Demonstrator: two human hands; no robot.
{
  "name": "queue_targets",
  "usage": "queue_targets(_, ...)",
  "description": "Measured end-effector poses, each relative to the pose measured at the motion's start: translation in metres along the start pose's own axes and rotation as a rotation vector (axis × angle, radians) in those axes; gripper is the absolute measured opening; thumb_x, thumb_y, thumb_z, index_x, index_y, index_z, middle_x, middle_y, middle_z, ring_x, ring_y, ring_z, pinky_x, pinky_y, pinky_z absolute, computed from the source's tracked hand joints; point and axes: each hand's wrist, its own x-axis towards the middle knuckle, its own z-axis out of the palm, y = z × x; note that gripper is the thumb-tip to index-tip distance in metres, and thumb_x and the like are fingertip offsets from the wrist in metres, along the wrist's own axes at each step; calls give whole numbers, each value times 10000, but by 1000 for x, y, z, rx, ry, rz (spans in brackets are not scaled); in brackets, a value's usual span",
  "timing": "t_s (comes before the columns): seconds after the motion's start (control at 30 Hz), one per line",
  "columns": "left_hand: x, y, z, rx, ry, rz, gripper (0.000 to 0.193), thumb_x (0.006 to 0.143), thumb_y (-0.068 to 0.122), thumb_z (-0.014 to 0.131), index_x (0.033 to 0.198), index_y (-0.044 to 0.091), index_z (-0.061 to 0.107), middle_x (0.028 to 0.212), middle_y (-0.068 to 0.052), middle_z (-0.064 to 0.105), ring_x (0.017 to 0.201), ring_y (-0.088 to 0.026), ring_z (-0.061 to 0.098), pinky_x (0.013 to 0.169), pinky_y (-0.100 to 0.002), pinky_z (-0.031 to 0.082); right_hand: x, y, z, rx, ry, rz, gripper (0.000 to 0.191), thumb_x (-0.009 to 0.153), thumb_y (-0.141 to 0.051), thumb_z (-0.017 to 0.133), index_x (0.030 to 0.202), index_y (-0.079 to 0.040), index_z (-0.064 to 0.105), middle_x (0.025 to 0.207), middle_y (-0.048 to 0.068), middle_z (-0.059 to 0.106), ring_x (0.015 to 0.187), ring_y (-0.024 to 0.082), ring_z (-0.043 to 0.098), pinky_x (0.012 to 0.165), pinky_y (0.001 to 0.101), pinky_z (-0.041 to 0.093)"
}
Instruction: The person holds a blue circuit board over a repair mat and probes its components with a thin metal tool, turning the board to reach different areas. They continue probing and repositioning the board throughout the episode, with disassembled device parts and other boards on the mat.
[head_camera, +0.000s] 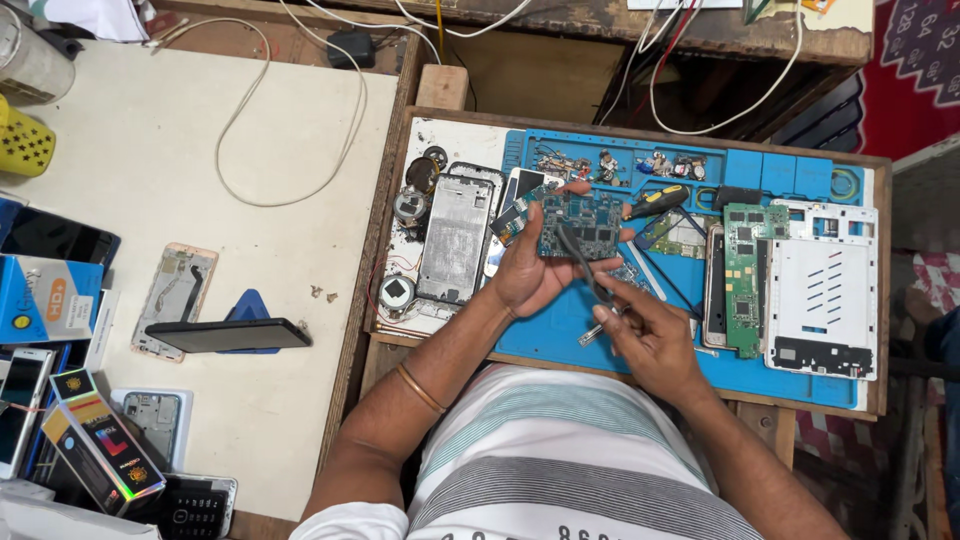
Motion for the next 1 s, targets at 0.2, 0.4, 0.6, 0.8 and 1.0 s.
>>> queue_targets(0.2, 3, 1, 1, 15, -7, -18, 730, 1017, 716, 411, 1548, 217, 357, 1576, -257, 455, 1407, -413, 529, 1122, -557, 529, 16, -6, 9, -7, 54, -37, 467, 943, -112, 697, 1401, -85, 611, 856, 62, 751, 571, 58, 610, 482, 232, 495)
queue_targets(0.4, 2, 2, 1, -16, 67, 44, 739, 1021, 734, 371, 1548, 216, 382, 1579, -261, 462, 1421, -414, 519, 1134, -563, 510, 11, -7, 4, -362, 123, -328, 382, 1000, -154, 709, 1375, -89, 669, 952, 139, 731, 814, 134, 690, 693, 299, 551)
queue_targets(0.6, 2, 3, 0, -93, 113, 57, 696, 1019, 732, 339, 1513, 248, 410, 1586, -236, 467, 1426, -408, 517, 1172, -600, 475, 13, -5, -6, -278, 219, -15, 402, 970, -156, 715, 1365, -95, 669, 894, 137, 745, 686, 152, 683, 587, 291, 537)
queue_targets(0.8, 2, 4, 0, -138, 97, 110, 660, 1073, 711, 324, 1499, 224, 450, 1566, -283, 473, 1394, -427, 547, 1168, -566, 492, -1, -10, 3, -329, 107, -133, 401, 955, -140, 725, 1346, -73, 678, 869, 136, 737, 659, 173, 677, 591, 296, 526)
queue_targets(1.0, 1, 4, 1, -191, 38, 45, 638, 1073, 678, 324, 1506, 224, 443, 1552, -275, 492, 1408, -410, 544, 1164, -562, 503, 12, -15, -14, -415, 229, -89, 383, 985, -131, 722, 1362, -76, 683, 862, 150, 729, 683, 180, 679, 617, 318, 531)
